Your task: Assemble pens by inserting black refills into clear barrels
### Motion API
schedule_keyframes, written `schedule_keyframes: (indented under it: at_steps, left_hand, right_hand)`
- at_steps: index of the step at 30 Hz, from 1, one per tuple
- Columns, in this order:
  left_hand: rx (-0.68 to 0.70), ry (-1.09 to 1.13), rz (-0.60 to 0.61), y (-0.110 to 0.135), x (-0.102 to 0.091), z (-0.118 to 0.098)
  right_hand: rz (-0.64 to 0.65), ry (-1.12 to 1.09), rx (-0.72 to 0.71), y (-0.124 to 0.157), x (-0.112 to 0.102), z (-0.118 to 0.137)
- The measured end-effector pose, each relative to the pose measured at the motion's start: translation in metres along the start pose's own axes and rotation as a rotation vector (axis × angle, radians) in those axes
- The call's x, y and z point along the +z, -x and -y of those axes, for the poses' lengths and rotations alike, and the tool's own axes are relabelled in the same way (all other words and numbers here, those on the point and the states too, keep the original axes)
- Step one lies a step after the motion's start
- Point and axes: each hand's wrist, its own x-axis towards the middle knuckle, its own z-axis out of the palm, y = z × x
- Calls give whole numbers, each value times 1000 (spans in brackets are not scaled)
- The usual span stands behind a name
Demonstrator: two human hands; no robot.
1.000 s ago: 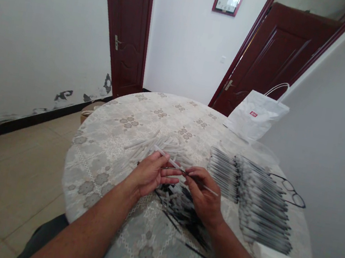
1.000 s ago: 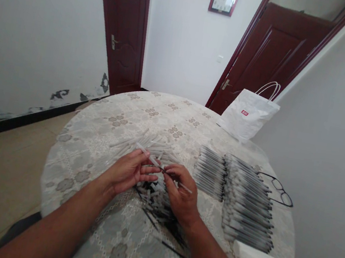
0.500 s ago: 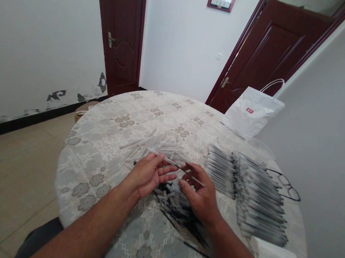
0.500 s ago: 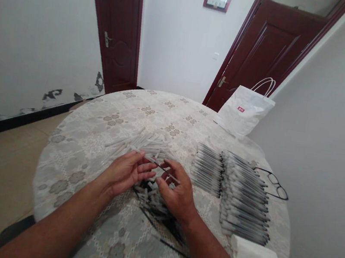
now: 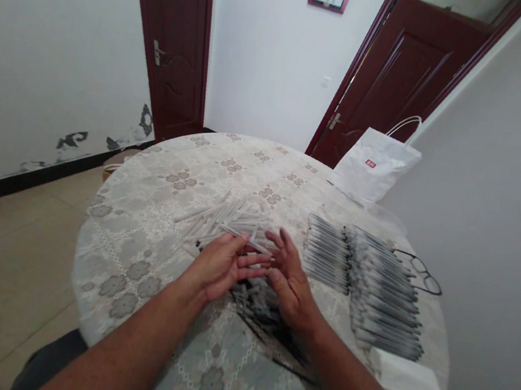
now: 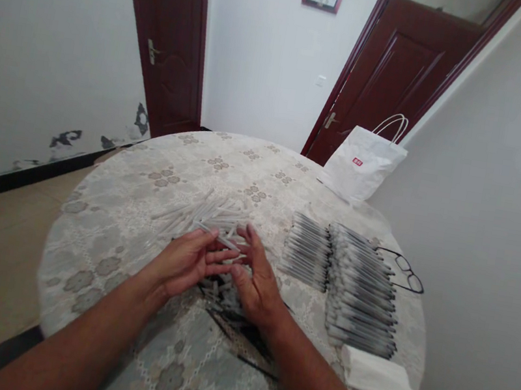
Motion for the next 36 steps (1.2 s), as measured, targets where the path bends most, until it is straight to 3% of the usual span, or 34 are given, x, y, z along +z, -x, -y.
schedule_keyframes:
  at_steps: [2,4,6,9,12,16,24,30,36]
  left_hand:
    - [33,90,-63,-4,-6,-10]
    - [85,180,-116,-7,-11,-20]
    - [124,248,-142,-9,-13,-26]
    - [146,296,-175,-10,-13,-29]
    - [165,305,-203,-9,-10,-27]
    - [218,269,-207,-9,-10,-26]
    - [355,144,-196,-9,-13,-22]
    - [351,118,-195,-9,-14,-22]
    - [337,114,-160,-9,-16,-22]
  right_hand:
    - [-197,30,34,-4,-13,-5]
    - [-283,226,85,-9,-30,-13]
    - [-265,457,70,-12,-45,-22]
    - [-104,655,-1,-14,-55,-34]
    - [52,745,-43,-12,-48,-42]
    - [162,827,-34,-10,-33,-45]
    - [254,825,-60,-21,-11,-37]
    - [328,899,24,-33,2,-28]
    - [287,963,89,-44,22,-26]
